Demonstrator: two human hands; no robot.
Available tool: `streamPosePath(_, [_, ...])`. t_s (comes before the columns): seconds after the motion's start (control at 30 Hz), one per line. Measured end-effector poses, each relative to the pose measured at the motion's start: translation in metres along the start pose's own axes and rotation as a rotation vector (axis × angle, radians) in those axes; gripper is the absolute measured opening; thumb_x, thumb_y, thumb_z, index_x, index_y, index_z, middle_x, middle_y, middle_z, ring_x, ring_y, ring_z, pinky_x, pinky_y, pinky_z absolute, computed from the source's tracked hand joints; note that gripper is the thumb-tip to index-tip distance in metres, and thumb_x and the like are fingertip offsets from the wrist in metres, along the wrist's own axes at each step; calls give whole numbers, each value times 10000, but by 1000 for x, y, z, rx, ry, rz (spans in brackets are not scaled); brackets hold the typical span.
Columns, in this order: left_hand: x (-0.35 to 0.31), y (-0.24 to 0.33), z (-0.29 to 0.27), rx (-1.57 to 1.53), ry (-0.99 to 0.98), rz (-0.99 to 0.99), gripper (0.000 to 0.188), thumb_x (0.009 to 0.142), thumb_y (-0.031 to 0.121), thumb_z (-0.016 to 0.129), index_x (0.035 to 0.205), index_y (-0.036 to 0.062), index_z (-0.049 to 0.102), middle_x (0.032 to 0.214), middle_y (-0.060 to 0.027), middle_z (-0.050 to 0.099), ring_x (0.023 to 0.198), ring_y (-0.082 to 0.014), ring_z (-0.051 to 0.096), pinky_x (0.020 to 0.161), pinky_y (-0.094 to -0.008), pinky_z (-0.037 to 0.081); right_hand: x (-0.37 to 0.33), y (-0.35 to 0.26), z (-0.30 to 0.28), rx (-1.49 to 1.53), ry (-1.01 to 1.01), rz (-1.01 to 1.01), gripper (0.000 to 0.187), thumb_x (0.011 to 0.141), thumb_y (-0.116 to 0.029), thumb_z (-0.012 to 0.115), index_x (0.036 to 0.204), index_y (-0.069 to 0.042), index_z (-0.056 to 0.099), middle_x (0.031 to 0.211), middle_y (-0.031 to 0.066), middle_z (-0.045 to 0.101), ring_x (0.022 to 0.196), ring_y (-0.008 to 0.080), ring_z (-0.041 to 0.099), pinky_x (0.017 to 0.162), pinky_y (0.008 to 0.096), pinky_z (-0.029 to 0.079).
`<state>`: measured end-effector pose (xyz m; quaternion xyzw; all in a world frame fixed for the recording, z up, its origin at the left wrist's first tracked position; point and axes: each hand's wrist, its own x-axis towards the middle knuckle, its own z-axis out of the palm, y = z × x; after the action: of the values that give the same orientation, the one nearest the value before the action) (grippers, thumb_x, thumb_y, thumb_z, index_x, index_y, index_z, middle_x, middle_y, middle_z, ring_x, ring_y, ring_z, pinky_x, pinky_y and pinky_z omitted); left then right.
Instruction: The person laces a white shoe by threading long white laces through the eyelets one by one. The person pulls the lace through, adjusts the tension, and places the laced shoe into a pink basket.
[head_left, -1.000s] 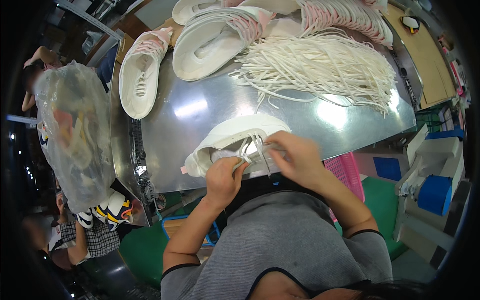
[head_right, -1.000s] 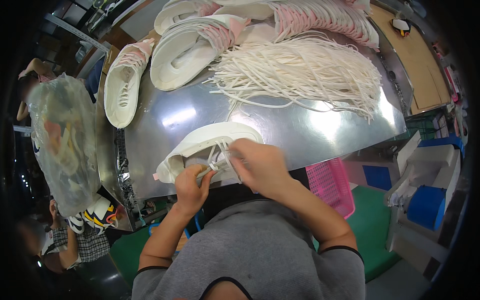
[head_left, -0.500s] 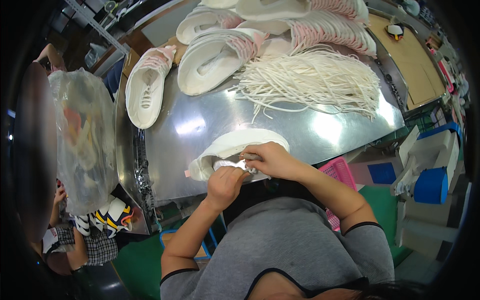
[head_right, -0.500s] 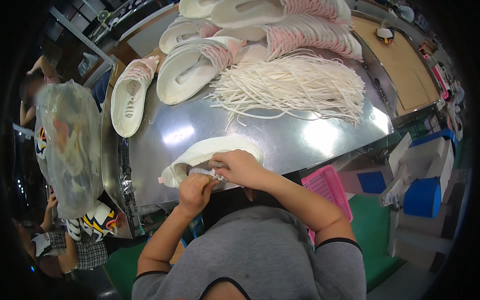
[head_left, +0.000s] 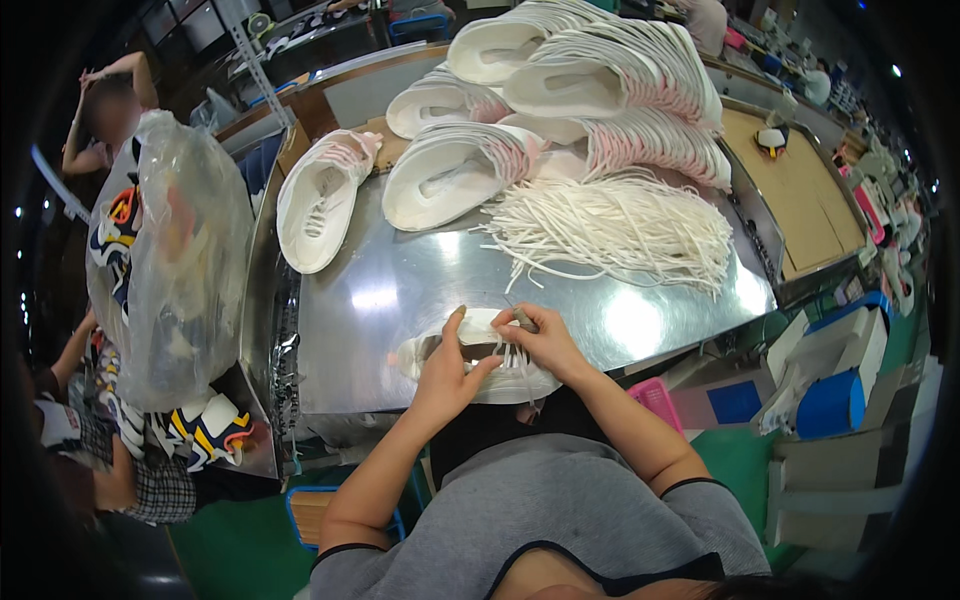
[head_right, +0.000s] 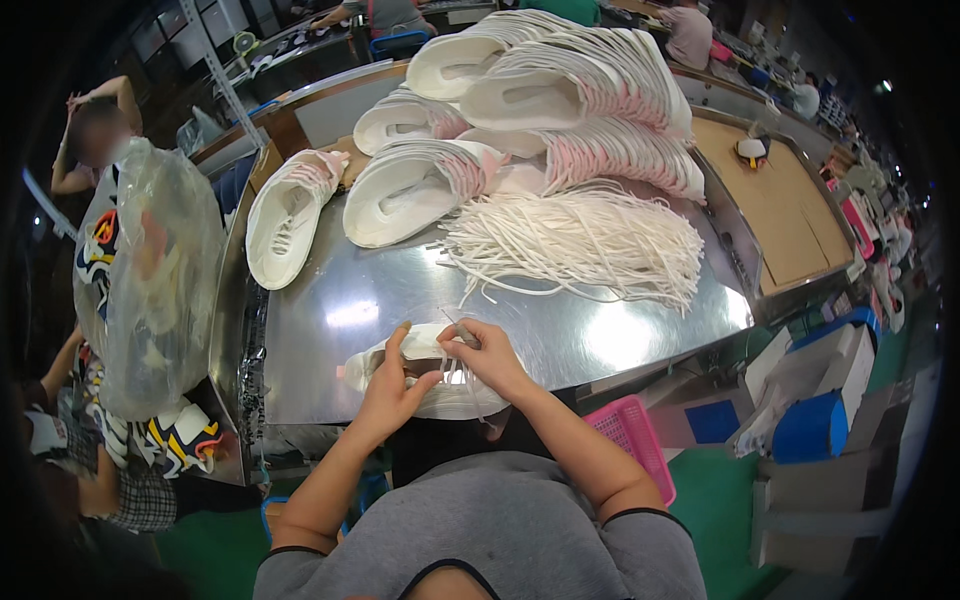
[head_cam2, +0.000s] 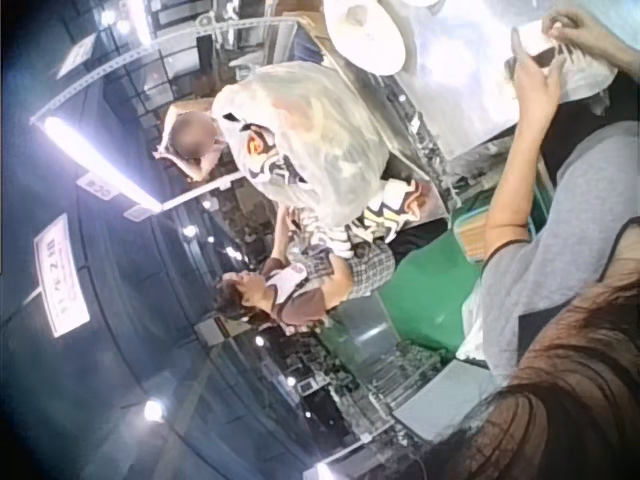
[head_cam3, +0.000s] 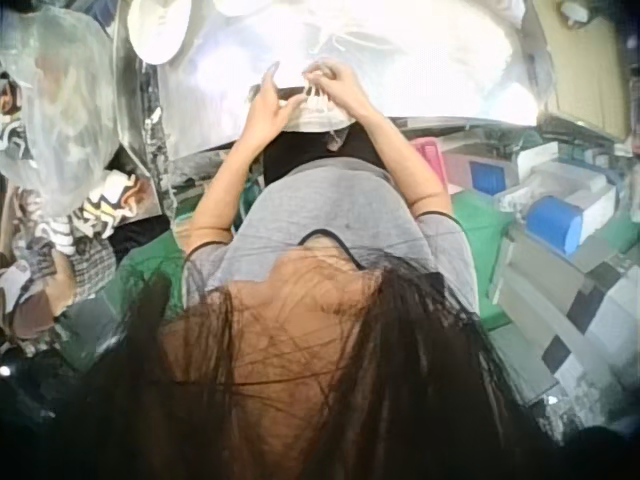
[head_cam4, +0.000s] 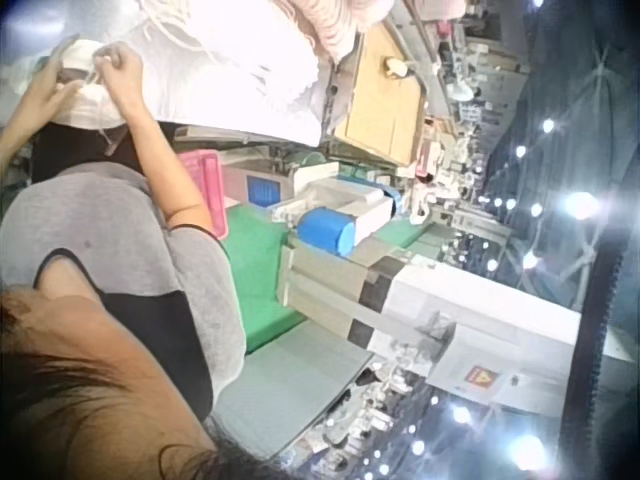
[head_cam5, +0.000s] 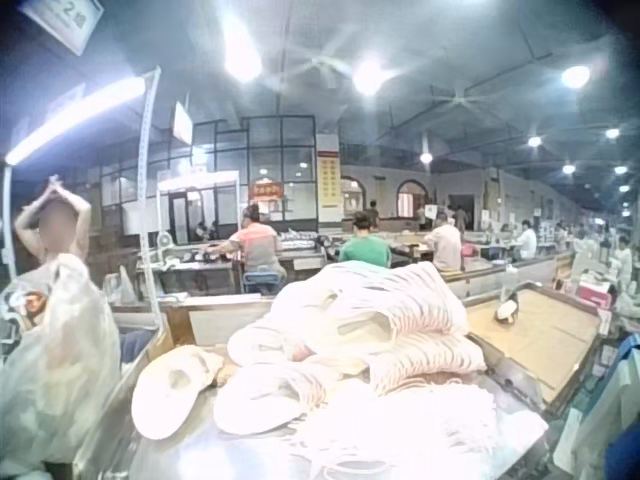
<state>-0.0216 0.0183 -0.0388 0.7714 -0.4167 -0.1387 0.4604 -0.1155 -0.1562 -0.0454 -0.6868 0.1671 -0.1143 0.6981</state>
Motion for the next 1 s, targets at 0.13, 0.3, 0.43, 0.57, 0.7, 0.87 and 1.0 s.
streamPosePath(0.13, [0,-8,14,115,139,-125,628,843,370,760,1303,25,508,959,-206,670,939,-389,639,805,-458,492,5,-3,8,-114,-7,-22,115,874,-83,691,960,-8,689,941,14,633,844,110,595,777,265,479])
streamPosePath(0.3, [4,1,20,182,289,-92,497,786,269,827,1140,-1,606,993,-170,688,827,-264,680,756,-370,518,5,1,7,-72,-32,-7,112,870,-67,690,955,5,687,1033,25,612,915,120,595,825,261,468])
streamPosePath(0.43, [2,0,20,219,323,-63,504,731,278,858,1103,25,631,915,-141,693,776,-264,636,697,-376,493,7,10,7,-41,-35,-94,132,882,-104,686,972,-7,688,1045,40,616,927,134,611,823,275,487])
streamPosePath(0.57, [2,1,21,216,374,-26,457,772,318,803,1098,56,617,853,-173,673,844,-360,636,768,-450,466,7,1,5,-115,-68,-119,241,918,-169,670,1109,-23,647,1086,78,625,970,175,615,851,296,484])
streamPosePath(0.7, [3,6,20,201,355,-84,429,774,277,802,1096,57,624,859,-169,680,845,-355,636,790,-438,457,-15,-7,3,-169,53,-103,274,958,-212,623,1162,-32,588,1039,134,662,915,242,656,806,332,504])
streamPosePath(0.87, [3,-1,24,196,371,-62,431,783,238,797,1127,52,614,893,-168,687,857,-350,634,813,-436,448,-32,-15,-1,-483,16,-101,184,973,-196,579,1054,-30,571,871,156,694,790,322,685,698,385,518])
streamPosePath(1.0, [2,-1,24,215,384,-11,451,755,180,830,1134,31,636,956,-124,675,785,-255,560,737,-366,455,-28,-12,-2,-570,0,-173,171,954,-158,611,1051,-19,593,855,147,696,750,309,687,661,365,519])
